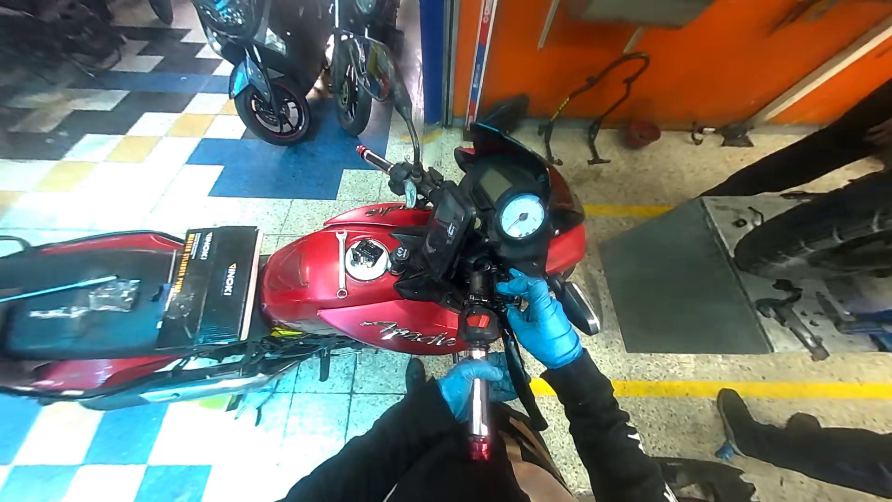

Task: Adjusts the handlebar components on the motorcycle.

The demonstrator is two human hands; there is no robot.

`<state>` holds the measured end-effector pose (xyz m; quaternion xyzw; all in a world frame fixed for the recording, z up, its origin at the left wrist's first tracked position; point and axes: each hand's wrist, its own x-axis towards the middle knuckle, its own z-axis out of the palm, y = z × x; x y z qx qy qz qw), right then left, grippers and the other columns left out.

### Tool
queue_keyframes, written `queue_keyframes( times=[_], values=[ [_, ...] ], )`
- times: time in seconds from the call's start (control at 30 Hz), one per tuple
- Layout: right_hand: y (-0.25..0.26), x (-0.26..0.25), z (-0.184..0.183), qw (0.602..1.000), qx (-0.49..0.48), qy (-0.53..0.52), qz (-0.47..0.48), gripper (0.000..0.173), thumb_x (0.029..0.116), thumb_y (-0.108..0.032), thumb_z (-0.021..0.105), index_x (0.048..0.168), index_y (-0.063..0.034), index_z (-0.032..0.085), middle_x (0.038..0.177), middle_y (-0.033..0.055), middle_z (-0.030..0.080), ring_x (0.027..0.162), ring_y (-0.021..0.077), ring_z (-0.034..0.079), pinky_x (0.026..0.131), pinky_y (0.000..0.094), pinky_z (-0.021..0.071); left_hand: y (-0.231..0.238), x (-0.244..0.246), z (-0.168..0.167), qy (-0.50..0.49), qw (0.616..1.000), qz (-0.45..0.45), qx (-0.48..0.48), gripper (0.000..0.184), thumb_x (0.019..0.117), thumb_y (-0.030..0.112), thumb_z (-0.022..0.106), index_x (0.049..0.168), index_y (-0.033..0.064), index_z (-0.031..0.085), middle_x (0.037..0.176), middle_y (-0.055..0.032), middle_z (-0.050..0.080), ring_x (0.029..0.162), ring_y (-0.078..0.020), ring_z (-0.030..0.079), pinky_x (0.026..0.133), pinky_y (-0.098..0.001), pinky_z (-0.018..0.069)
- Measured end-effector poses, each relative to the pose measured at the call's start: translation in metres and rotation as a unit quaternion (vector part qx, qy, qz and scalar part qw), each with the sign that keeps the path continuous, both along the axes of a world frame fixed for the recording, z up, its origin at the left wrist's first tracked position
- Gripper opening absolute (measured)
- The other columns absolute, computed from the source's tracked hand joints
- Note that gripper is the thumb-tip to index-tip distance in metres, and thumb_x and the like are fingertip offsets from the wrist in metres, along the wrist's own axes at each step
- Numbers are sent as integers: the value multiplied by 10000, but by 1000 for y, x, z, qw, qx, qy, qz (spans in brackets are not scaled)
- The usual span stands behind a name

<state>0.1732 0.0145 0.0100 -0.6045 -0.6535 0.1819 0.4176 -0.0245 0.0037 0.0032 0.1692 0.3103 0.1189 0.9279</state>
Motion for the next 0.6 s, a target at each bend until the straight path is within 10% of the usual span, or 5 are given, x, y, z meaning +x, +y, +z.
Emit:
queue_keyframes(
  times=[0.23, 0.4, 0.6],
  values=[
    [1, 1, -3, 1000, 7, 3, 4, 469, 817, 99, 702, 1241, -59, 578, 1247, 80, 687, 1337, 235, 575, 1114, 445, 514, 1, 2, 6, 70, 997, 17, 23, 151, 834, 40, 571, 982, 70, 579, 765, -37, 687, 683, -117, 680, 650, -278, 593],
    [0, 1, -2, 1000, -3, 1, 2, 470, 822, 92, 702, 1246, -68, 576, 1255, 71, 683, 1343, 229, 570, 1108, 448, 519, 3, 3, -11, 31, 998, 8, 49, 384, 794, 110, 650, 1160, 22, 574, 907, -102, 698, 800, -188, 701, 714, -337, 603],
    [-1, 1, -2, 1000, -20, 3, -8, 476, 819, 86, 709, 1251, -68, 583, 1282, 77, 677, 1351, 224, 562, 1102, 442, 521, 1, -3, -1, 12, 1000, -20, 14, 238, 901, 125, 535, 1127, 70, 586, 964, -68, 730, 908, -174, 718, 827, -351, 602]
  ],
)
